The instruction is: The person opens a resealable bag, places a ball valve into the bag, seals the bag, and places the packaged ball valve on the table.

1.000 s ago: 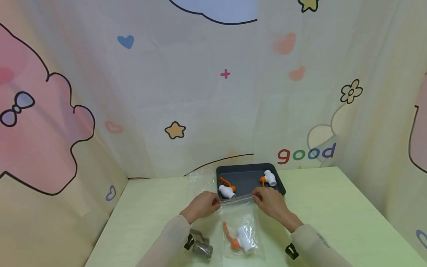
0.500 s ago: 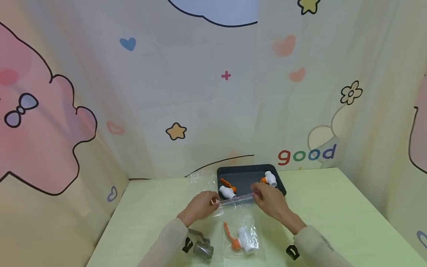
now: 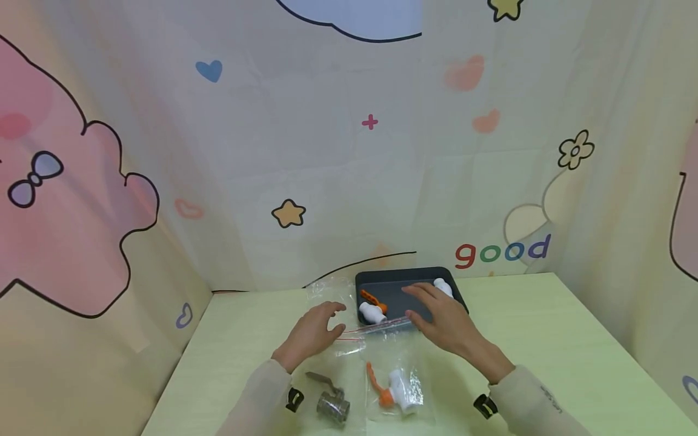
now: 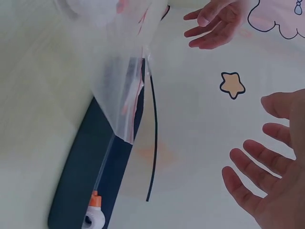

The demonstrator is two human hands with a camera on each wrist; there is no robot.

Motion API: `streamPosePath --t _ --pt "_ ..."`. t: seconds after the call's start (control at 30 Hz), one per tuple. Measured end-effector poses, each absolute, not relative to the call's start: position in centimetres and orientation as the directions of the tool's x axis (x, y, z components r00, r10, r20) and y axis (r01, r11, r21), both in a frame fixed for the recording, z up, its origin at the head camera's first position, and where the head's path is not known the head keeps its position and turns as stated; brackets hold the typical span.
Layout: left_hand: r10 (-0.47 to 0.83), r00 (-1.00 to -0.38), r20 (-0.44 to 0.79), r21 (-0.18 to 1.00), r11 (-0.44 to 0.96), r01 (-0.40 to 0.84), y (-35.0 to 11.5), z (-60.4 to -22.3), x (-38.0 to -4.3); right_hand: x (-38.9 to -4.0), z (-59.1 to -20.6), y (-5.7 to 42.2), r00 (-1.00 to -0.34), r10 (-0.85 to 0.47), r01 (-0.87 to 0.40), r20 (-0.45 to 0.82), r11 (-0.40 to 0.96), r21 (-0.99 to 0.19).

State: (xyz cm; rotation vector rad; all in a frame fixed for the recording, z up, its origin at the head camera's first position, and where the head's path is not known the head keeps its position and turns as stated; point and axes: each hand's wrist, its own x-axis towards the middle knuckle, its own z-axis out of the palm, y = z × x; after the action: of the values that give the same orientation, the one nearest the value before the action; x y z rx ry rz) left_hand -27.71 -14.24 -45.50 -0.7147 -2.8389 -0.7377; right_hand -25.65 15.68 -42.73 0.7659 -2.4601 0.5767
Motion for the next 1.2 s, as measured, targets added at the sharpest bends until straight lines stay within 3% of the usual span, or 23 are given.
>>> streamPosePath --t 0.23,0.87,1.2 --pt "0.388 -0.893 0.229 0.365 0.816 0.449 -14.9 -45.5 -28.3 -25.2 -42.1 15.1 -0.689 -0.429 -0.639 0.584 0.74 -0.211" --pt "0.419 -0.906 0.059 0.228 0.878 0.421 -13.8 -47.8 -31.9 -23.3 -42.3 13.5 -0.759 -0.516 -0.624 0.397 0.751 -0.216" --pt "0.423 -0.906 -0.003 0.16 0.894 0.418 -13.1 -48.7 -32.8 -23.0 -42.9 13.6 -0.75 -0.523 -0.637 0.405 0.737 -0.228"
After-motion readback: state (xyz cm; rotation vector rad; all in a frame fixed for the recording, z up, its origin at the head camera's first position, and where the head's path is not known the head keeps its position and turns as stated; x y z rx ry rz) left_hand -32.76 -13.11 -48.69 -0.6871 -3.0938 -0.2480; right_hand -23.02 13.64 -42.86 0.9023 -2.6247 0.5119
